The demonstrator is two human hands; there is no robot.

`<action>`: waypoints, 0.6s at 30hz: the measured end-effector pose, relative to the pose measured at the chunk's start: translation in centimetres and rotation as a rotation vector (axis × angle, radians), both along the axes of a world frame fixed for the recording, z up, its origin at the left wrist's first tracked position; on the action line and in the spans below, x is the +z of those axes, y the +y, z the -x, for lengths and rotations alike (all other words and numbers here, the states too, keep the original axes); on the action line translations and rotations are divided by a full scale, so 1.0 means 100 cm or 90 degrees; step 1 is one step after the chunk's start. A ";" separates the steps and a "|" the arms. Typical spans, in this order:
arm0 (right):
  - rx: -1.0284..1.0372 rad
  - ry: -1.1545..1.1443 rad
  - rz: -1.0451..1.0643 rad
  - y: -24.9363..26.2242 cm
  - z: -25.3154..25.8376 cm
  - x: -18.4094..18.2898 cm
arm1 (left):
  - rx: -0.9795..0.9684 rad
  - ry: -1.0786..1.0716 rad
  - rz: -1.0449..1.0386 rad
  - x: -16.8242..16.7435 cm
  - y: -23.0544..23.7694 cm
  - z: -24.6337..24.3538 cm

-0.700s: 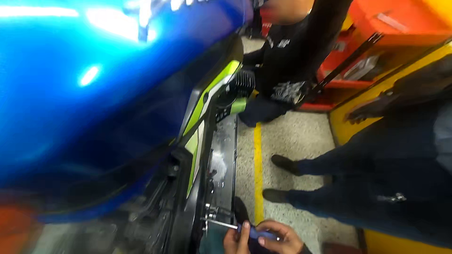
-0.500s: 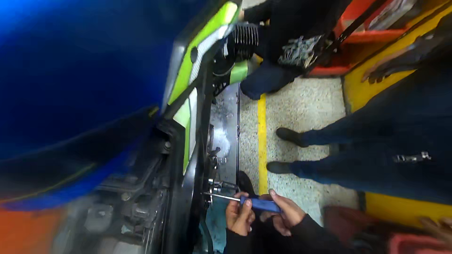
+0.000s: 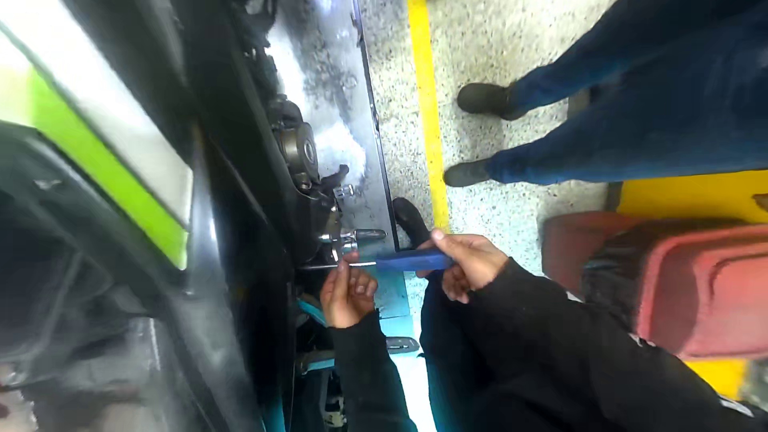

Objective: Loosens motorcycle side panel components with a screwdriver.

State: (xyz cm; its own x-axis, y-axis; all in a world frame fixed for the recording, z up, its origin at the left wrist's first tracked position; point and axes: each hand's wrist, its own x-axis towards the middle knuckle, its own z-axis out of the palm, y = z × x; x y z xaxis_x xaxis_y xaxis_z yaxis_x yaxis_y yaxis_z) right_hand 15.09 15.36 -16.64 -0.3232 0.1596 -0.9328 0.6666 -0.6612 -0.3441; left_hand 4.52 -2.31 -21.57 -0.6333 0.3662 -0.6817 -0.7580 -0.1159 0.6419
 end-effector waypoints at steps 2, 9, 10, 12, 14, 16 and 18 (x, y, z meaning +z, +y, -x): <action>0.033 0.005 -0.064 -0.003 0.010 0.016 | -0.013 -0.018 -0.041 -0.002 -0.002 0.002; -0.077 0.290 -0.171 -0.008 -0.021 -0.037 | -0.072 0.113 0.415 0.021 0.030 0.002; -0.094 0.217 -0.086 -0.005 -0.017 -0.029 | -0.083 0.097 0.354 0.021 0.024 0.002; -0.087 0.070 0.052 -0.001 -0.007 -0.016 | -0.089 0.061 0.207 0.014 0.008 0.002; -0.049 0.061 0.027 -0.004 -0.005 -0.013 | -0.092 0.009 0.050 0.003 -0.005 0.004; -0.021 0.258 -0.133 -0.009 -0.022 -0.032 | -0.091 -0.009 0.041 0.001 -0.006 0.006; -0.010 0.422 -0.297 -0.014 -0.031 -0.047 | -0.084 0.047 0.238 0.011 0.008 0.002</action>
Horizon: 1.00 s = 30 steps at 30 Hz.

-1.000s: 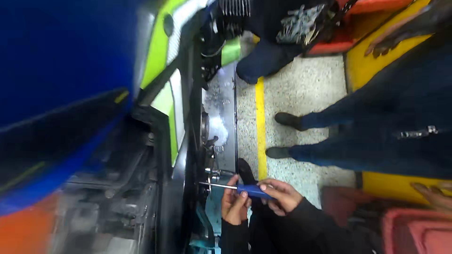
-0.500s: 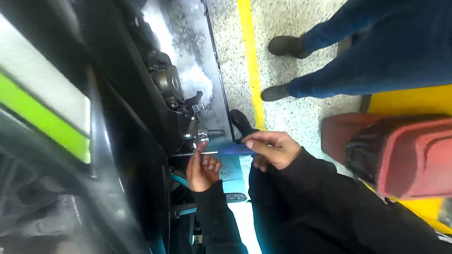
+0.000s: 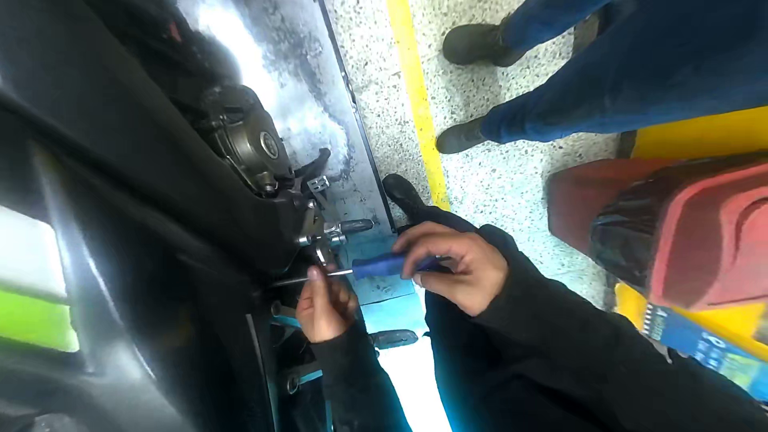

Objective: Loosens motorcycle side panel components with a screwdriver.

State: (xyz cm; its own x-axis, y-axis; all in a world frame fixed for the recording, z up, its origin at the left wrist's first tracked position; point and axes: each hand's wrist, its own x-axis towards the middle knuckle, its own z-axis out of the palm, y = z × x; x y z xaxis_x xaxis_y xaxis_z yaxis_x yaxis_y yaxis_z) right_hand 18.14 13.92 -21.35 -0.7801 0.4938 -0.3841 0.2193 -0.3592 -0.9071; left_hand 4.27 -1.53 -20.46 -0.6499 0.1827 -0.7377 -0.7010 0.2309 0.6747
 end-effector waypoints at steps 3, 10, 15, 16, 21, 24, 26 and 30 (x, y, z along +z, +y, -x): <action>-0.078 -0.029 0.092 0.000 0.004 0.003 | 0.026 0.014 0.062 0.006 0.010 0.001; -0.007 -0.244 0.334 0.007 0.014 0.022 | 0.036 -0.119 -0.326 -0.012 -0.016 0.006; -0.009 0.041 0.060 0.003 0.003 0.001 | 0.010 -0.020 0.061 0.002 0.015 0.000; -0.028 -0.020 0.142 0.005 0.004 0.006 | 0.013 -0.024 0.048 0.001 0.015 0.001; -0.027 -0.284 0.437 0.014 0.010 0.013 | 0.063 -0.146 -0.368 -0.018 -0.006 0.003; -0.030 -0.049 0.178 0.007 0.000 0.004 | 0.022 -0.126 -0.374 -0.017 -0.010 -0.001; -0.029 0.055 0.062 0.005 0.001 -0.003 | -0.002 -0.100 -0.289 -0.012 -0.004 -0.003; -0.016 -0.123 0.225 0.011 0.010 0.017 | 0.053 -0.099 -0.267 -0.012 0.004 -0.004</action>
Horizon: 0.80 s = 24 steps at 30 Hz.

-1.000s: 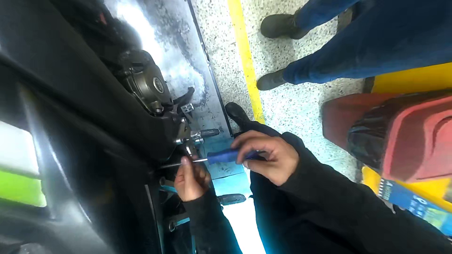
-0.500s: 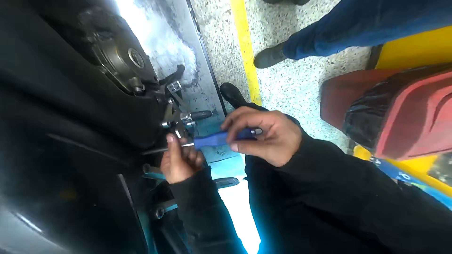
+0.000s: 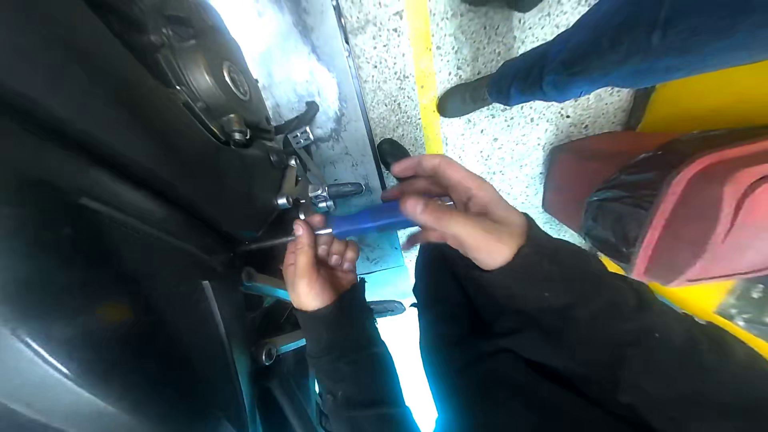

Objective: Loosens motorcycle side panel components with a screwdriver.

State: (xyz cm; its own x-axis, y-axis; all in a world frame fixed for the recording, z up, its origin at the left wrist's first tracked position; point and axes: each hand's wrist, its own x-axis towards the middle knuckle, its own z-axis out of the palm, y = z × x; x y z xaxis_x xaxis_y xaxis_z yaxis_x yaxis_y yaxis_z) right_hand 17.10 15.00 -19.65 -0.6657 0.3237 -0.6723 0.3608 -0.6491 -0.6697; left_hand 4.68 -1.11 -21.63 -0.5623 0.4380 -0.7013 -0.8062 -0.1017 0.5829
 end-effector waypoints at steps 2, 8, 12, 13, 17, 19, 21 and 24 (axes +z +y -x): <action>0.027 -0.152 0.097 0.003 0.008 0.006 | 0.002 -0.016 -0.080 -0.004 -0.009 0.000; 0.039 0.068 -0.251 -0.010 -0.006 -0.003 | -0.008 0.047 0.217 0.009 0.012 -0.010; -0.110 -0.054 0.090 -0.007 -0.001 0.000 | -0.028 0.076 0.169 0.007 0.009 -0.005; -0.112 -0.131 0.221 -0.003 0.002 0.002 | -0.025 0.046 0.070 0.005 0.002 -0.003; -0.021 -0.109 0.182 0.000 0.001 0.005 | -0.014 -0.061 -0.153 -0.005 -0.013 0.001; 0.005 0.020 -0.022 -0.005 -0.008 -0.001 | -0.027 -0.052 -0.081 0.000 -0.009 -0.002; 0.011 0.145 -0.181 -0.008 -0.013 -0.011 | -0.025 -0.012 0.061 0.003 0.001 -0.004; -0.062 0.047 0.056 -0.006 -0.009 -0.005 | -0.029 0.011 0.047 0.002 -0.001 0.000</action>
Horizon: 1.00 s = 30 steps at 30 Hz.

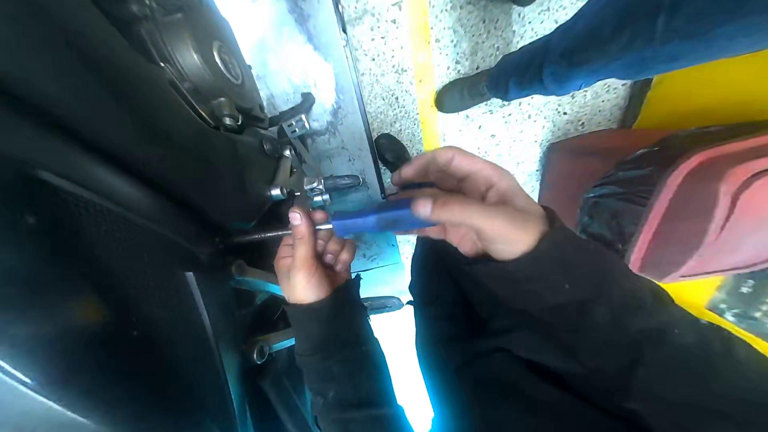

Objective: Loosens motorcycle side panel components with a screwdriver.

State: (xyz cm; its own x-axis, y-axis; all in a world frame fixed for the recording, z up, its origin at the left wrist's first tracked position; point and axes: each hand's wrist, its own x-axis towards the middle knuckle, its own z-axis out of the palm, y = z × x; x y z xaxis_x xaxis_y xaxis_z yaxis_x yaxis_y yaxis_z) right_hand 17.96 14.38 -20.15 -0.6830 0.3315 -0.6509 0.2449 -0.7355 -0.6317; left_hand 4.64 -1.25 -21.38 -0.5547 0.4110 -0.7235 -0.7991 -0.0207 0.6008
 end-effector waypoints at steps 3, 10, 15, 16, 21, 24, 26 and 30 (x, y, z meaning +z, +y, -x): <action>0.071 -0.191 0.190 0.009 0.011 0.008 | -0.021 -0.063 -0.175 -0.008 -0.015 0.008; 0.073 0.149 -0.221 0.003 -0.005 -0.017 | -0.016 0.008 0.036 0.002 -0.001 0.003; 0.029 -0.152 0.176 0.012 0.012 0.003 | -0.003 -0.021 -0.124 -0.006 -0.013 0.010; 0.049 -0.159 0.173 0.012 0.013 0.004 | 0.000 -0.022 -0.131 -0.007 -0.012 0.011; 0.070 0.147 -0.151 0.008 0.005 -0.015 | 0.024 -0.023 -0.019 0.002 -0.002 0.002; -0.032 0.269 -0.007 0.008 0.003 -0.028 | 0.050 -0.025 -0.050 0.003 -0.001 0.003; -0.155 0.240 0.238 -0.005 0.001 -0.050 | 0.052 -0.044 -0.105 0.007 -0.002 0.006; -0.205 -0.045 0.407 -0.085 0.041 -0.108 | 0.072 -0.061 -0.200 0.016 0.006 0.018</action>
